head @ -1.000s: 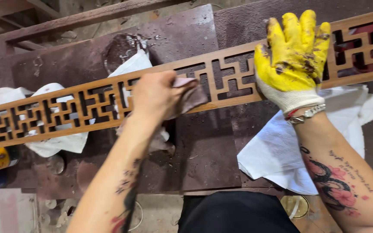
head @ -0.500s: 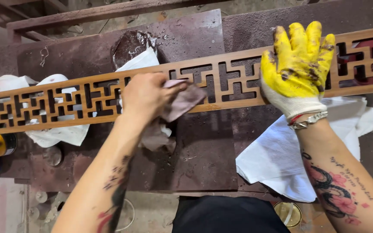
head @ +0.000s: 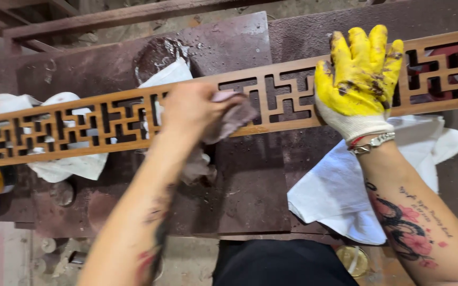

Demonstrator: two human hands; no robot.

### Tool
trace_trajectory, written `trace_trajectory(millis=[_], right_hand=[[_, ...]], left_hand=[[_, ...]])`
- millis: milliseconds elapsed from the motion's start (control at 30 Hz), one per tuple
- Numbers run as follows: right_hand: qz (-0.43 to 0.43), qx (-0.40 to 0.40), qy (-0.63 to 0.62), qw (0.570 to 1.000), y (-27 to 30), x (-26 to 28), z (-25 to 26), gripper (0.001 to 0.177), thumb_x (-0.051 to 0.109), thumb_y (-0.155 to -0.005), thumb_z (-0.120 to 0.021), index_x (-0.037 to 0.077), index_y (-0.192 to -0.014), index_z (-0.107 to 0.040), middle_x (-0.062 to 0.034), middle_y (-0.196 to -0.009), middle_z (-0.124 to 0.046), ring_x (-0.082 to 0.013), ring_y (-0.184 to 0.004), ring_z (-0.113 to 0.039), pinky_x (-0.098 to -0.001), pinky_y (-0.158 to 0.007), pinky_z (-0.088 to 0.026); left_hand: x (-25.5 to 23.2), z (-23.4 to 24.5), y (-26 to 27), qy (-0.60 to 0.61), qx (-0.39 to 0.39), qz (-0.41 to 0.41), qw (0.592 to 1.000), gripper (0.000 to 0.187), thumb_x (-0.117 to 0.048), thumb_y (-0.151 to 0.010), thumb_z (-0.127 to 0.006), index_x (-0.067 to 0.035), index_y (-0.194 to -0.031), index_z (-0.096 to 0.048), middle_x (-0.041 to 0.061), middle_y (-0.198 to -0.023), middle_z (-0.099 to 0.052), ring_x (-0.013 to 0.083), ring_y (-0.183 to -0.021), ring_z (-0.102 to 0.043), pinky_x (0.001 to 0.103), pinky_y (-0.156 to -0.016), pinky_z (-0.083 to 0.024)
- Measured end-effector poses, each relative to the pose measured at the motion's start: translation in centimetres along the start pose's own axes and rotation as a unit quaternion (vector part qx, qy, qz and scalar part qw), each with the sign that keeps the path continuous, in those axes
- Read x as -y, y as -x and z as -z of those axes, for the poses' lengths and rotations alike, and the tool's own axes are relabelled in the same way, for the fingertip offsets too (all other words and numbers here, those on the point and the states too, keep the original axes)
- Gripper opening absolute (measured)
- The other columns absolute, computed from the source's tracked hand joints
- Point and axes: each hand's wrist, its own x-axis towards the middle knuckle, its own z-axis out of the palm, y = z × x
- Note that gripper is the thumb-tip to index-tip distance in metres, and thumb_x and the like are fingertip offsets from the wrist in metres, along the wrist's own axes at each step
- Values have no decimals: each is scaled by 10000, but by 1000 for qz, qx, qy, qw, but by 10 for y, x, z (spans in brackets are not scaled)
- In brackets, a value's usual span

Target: Staining a decorative wooden lattice panel with a cloth.

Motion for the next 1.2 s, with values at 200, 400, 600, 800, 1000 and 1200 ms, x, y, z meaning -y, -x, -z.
trace_trajectory(millis=[200, 400, 600, 800, 1000, 1200], right_hand=[[25, -15, 0, 1000, -3, 0, 4, 448, 185, -1012, -717, -81, -1370, -752, -253, -1380, -642, -482, -1282, -495, -598, -1087, -281], [24, -36, -8, 999, -2, 3, 4, 396, 145, -1026, -733, -75, -1354, -737, -266, -1374, -614, -493, -1321, -470, -638, -1087, -275], [35, -10, -4, 999, 0, -4, -2, 441, 153, -1067, -716, -115, -1416, -752, -297, -1398, -620, -544, -1323, -477, -626, -1122, -236], [56, -23, 43, 997, -7, 3, 6, 358, 210, -984, -706, -2, -1272, -729, -173, -1205, -638, -382, -1065, -523, -520, -931, -376], [40, -23, 25, 999, -7, 0, 8, 389, 178, -1020, -698, -64, -1319, -755, -244, -1321, -636, -476, -1182, -515, -597, -1029, -331], [50, -17, 15, 998, 3, -5, -4, 453, 187, -1068, -768, -95, -1423, -779, -266, -1420, -668, -507, -1340, -513, -619, -1122, -278]], left_hand=[[3, 11, 17, 60, -5, -66, 996, 454, -429, -1089, -568, -105, -788, -672, -25, -608, -634, 76, -427, -564, 244, -375, -513], [-9, 5, 10, 77, 22, -8, 997, 491, -570, -1028, -589, -134, -837, -707, -35, -647, -647, 99, -526, -587, 252, -488, -528], [12, 6, 16, 34, -6, -1, 999, 529, -645, -993, -599, -169, -799, -722, -55, -581, -610, 89, -489, -577, 260, -452, -480], [-17, 2, -1, 97, -21, -4, 995, 485, -559, -1012, -609, -149, -776, -715, -28, -659, -656, 108, -536, -597, 283, -448, -498], [1, 18, 14, 56, 14, 11, 998, 593, -588, -1012, -655, -71, -722, -687, -43, -547, -581, 130, -435, -500, 323, -392, -429], [-9, 7, 8, 160, -77, 5, 984, 462, -621, -835, -749, -166, -788, -818, -5, -526, -648, 192, -450, -583, 365, -459, -454]])
